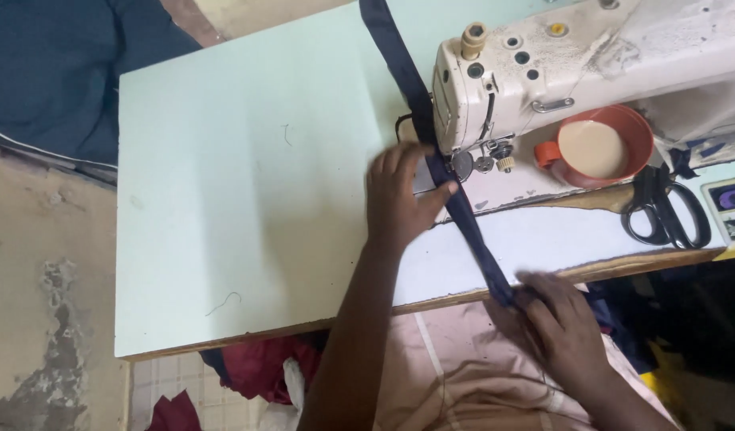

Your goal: Folding and preparing a long strip of fabric at a sewing workstation for subsequent machine sewing.

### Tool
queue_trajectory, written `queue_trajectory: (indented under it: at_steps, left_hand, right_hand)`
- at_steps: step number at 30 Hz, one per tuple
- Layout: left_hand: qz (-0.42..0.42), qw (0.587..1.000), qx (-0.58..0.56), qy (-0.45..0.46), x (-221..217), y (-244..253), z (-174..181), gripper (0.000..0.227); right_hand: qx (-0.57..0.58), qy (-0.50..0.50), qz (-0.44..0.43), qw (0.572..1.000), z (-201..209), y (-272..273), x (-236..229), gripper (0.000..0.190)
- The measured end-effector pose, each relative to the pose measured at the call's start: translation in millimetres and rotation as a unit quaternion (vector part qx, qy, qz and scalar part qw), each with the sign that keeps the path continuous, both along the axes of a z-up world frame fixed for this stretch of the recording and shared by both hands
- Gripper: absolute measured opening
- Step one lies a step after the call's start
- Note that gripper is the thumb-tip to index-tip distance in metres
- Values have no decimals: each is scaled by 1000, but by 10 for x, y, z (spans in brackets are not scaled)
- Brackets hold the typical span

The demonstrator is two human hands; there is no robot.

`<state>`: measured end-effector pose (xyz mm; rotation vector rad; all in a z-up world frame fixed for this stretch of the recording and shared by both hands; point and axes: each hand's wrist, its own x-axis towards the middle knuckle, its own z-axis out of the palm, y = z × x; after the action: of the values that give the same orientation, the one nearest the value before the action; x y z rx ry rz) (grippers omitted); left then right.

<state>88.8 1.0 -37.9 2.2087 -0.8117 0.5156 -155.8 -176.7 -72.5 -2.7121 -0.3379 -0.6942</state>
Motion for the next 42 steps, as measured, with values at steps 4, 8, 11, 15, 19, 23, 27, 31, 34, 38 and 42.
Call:
queue_trajectory:
  at_steps: [4, 8, 11, 15, 19, 23, 27, 31, 34, 38, 42]
  left_hand:
    - [-1, 984, -10, 176, -1184, -22, 158, 49]
    - [-3, 985, 10, 171, -1913, 40, 181, 38]
    - [-21, 780, -309, 544, -1962, 270, 237, 25]
    - [42, 747, -288, 598, -1974, 444, 310, 23]
    - [48, 680, -278, 677, -2186, 332, -1, 44]
    - [-34, 666, -314, 676, -2336, 337, -110, 9]
    - [20, 778, -174, 603, -2289, 376, 126, 29]
    - [-60, 588, -316, 742, -2281, 402, 306, 22]
    - [-139, 588, -350, 716, -2352, 388, -292, 16]
    - [-187, 568, -372, 710, -2373, 326, -354, 28]
    - [-85, 594, -344, 722, -2367, 330, -470, 10]
  right_hand:
    - [10, 44, -115, 992, -178, -69, -226, 27]
    - [135, 136, -111, 975, -138, 232, -242, 32]
    - [691, 282, 0, 665, 492, 626, -187, 15]
    - [719, 433, -81, 537, 572, 625, -267, 26]
    - [637, 324, -48, 698, -342, 417, -558, 16]
    - [639, 324, -43, 697, 21, 350, -667, 5]
    - [751, 339, -53, 564, 36, 252, -764, 8]
    - [779, 389, -78, 486, 4, 178, -838, 25]
    - [795, 465, -82, 380, 202, 275, -783, 47]
    - [767, 496, -103, 394, -27, 283, -709, 39]
    - [389, 243, 4, 889, -89, 143, -551, 21]
